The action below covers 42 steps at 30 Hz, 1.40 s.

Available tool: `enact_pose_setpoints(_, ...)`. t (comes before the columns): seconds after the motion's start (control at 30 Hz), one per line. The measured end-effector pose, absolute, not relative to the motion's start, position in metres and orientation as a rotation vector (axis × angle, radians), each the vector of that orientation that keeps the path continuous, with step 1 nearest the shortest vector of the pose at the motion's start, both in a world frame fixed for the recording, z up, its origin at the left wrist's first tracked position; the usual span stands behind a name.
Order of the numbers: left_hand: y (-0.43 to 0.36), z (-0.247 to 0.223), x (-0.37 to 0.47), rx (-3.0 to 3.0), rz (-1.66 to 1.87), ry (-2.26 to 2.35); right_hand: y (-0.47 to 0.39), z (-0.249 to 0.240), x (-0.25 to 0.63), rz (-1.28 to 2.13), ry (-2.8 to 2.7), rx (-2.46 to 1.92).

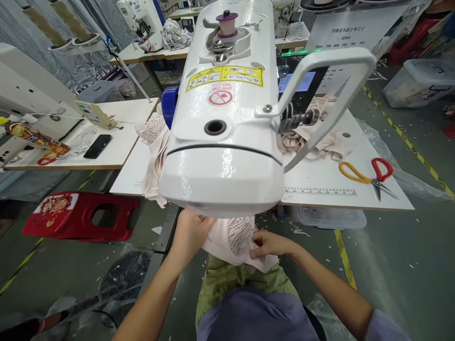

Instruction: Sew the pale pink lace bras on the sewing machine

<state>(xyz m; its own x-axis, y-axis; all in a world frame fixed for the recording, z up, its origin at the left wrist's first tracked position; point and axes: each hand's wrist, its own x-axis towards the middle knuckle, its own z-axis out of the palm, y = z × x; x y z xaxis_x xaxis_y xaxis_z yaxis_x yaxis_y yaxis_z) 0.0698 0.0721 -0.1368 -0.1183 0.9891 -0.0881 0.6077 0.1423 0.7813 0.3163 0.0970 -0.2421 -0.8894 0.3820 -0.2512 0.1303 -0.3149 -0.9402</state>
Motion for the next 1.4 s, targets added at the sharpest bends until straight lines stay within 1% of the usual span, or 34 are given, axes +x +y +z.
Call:
enact_pose_setpoints(0.17,0.072,-0.133,0.077,1.516,0.703,1.871,0.084,-0.242,0.341,2.229,-1.57,-0.851)
enact_pose_setpoints(0.3,0.073,-0.133,0.079,1.535,0.735,1.899,0.072,-0.233,0.348,2.109,-1.44,-0.952)
enact_pose_setpoints(0.43,0.065,-0.131,0.076,1.706,0.847,1.946,0.064,-0.219,0.352,2.007,-1.302,-0.993)
enact_pose_setpoints(0.53,0.045,-0.124,0.087,1.983,1.034,1.948,0.062,-0.205,0.357,1.896,-1.313,-1.069)
enact_pose_setpoints(0.6,0.029,-0.116,0.105,2.213,1.176,1.726,0.062,-0.19,0.358,1.793,-1.384,-1.107)
enact_pose_setpoints(0.7,0.009,-0.105,0.138,2.543,1.268,1.099,0.06,-0.156,0.355,1.689,-1.682,-0.982)
enact_pose_setpoints(0.73,0.005,-0.102,0.147,2.618,1.227,0.933,0.059,-0.143,0.353,1.67,-1.834,-0.885)
enact_pose_setpoints(0.8,0.003,-0.101,0.156,2.655,1.023,0.796,0.054,-0.118,0.348,1.642,-2.15,-0.639)
enact_pose_setpoints(0.87,0.004,-0.105,0.153,2.485,0.716,0.88,0.049,-0.102,0.344,1.582,-2.375,-0.497)
enact_pose_setpoints(0.9,0.007,-0.108,0.149,2.339,0.563,0.966,0.047,-0.097,0.342,1.53,-2.443,-0.5)
enact_pose_setpoints(0.97,0.012,-0.115,0.137,2.004,0.356,1.115,0.045,-0.096,0.339,1.414,-2.491,-0.657)
enact_pose_setpoints(1.07,0.022,-0.121,0.122,1.693,0.335,1.175,0.048,-0.105,0.334,1.303,-2.448,-0.961)
enact_pose_setpoints(1.13,0.029,-0.12,0.116,1.667,0.38,1.164,0.054,-0.111,0.33,1.259,-2.452,-1.023)
enact_pose_setpoints(1.3,0.044,-0.107,0.107,1.79,0.367,1.22,0.077,-0.113,0.32,0.916,-2.538,-0.814)
enact_pose_setpoints(1.4,0.057,-0.101,0.096,1.774,0.364,1.315,0.091,-0.109,0.316,0.771,-2.516,-0.779)
